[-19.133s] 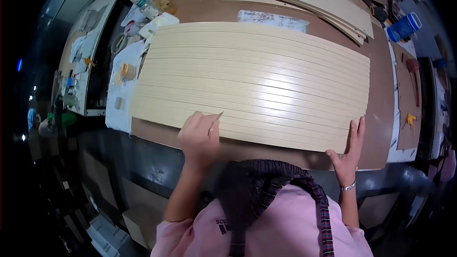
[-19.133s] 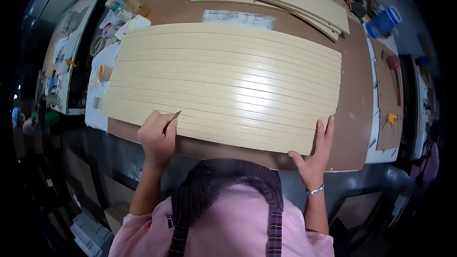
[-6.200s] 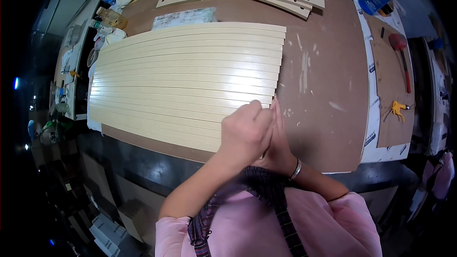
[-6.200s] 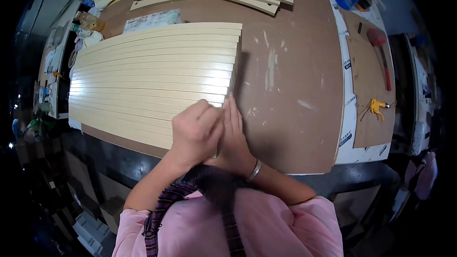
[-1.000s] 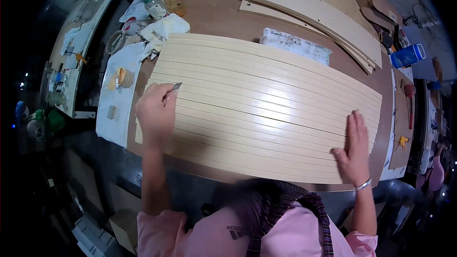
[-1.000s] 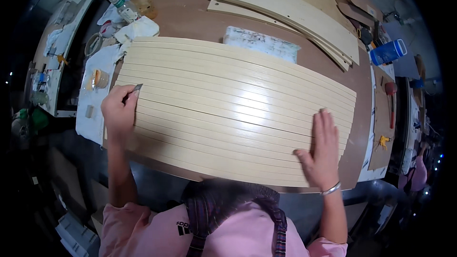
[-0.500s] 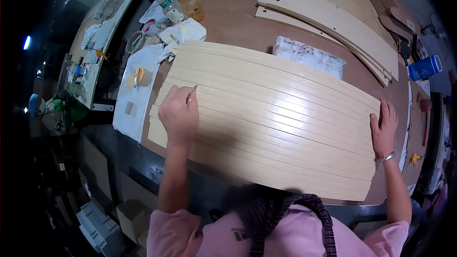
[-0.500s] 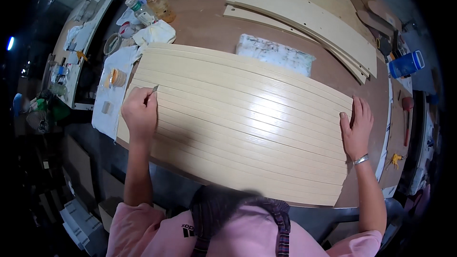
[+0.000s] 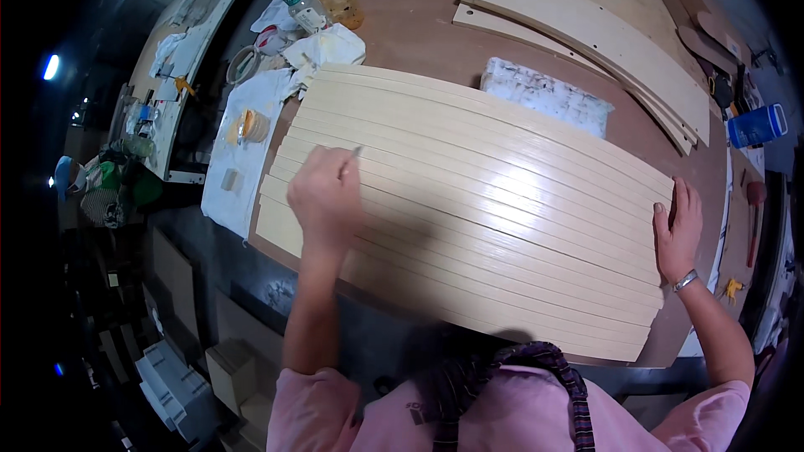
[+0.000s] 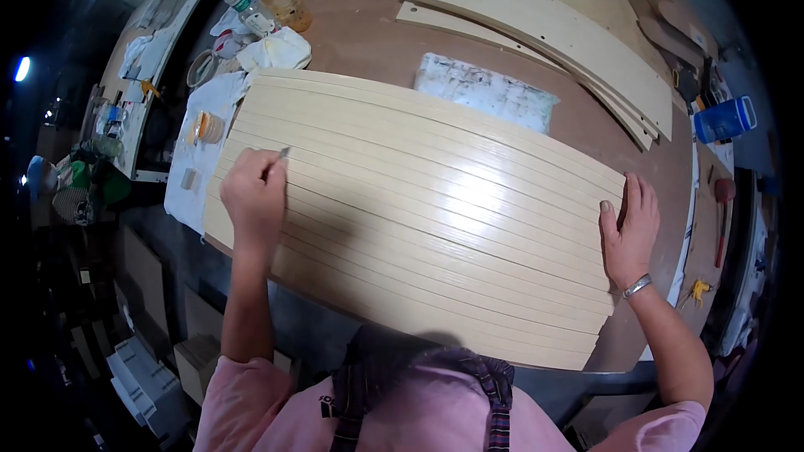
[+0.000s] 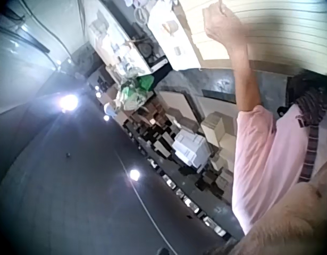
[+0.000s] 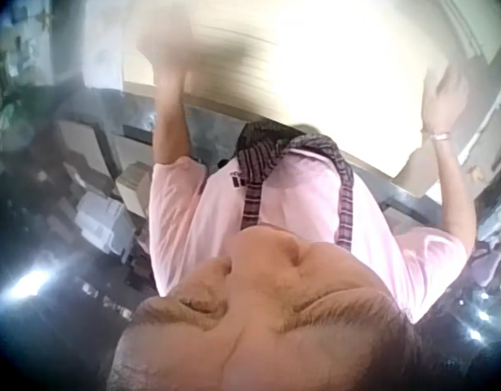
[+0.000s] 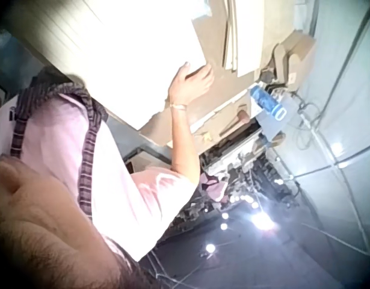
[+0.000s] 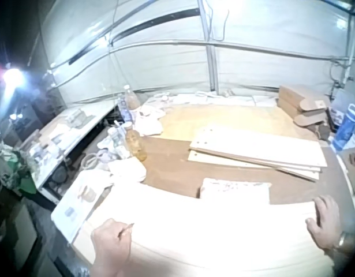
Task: The person sands the edges of a stack of wood slats using a sanding block, applies a finish with a brush, wipes the surfaces with a cloth, and uses a scraper to clean the grooves between the slats.
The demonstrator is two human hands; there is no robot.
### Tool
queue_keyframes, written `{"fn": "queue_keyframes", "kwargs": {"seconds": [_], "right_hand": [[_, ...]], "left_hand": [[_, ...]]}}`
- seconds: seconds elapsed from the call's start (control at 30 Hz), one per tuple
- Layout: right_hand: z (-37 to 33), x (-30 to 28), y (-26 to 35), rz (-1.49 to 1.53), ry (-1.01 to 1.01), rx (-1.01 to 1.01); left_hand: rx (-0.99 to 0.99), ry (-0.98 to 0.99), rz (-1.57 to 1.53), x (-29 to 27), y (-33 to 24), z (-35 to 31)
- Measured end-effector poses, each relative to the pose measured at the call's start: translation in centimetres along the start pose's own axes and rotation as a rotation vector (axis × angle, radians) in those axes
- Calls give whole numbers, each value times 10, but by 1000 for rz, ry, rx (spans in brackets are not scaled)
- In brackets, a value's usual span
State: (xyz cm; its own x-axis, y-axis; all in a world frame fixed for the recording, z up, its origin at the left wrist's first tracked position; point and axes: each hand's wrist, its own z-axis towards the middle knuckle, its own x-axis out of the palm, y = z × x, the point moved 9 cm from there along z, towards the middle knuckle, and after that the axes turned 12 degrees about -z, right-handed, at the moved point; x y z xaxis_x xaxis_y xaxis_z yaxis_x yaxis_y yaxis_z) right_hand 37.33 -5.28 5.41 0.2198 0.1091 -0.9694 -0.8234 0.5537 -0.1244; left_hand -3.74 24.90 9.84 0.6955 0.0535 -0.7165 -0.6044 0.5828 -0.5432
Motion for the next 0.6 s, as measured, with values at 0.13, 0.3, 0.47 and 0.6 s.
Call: {"fn": "queue_keyframes", "kwargs": {"seconds": [0.13,0.3,0.47,0.6], "right_hand": [[3,3,1,29,52,16],[1,5,-4,2,39,19],[1,4,0,10,19,-3],[2,1,1,8,15,14]], "left_hand": [[50,-23,33,2,-2,-6],[-33,33,-29,3,0,-1],[62,89,-86,15,-24,-10],[23,95,-53,19,-25,-10]]}}
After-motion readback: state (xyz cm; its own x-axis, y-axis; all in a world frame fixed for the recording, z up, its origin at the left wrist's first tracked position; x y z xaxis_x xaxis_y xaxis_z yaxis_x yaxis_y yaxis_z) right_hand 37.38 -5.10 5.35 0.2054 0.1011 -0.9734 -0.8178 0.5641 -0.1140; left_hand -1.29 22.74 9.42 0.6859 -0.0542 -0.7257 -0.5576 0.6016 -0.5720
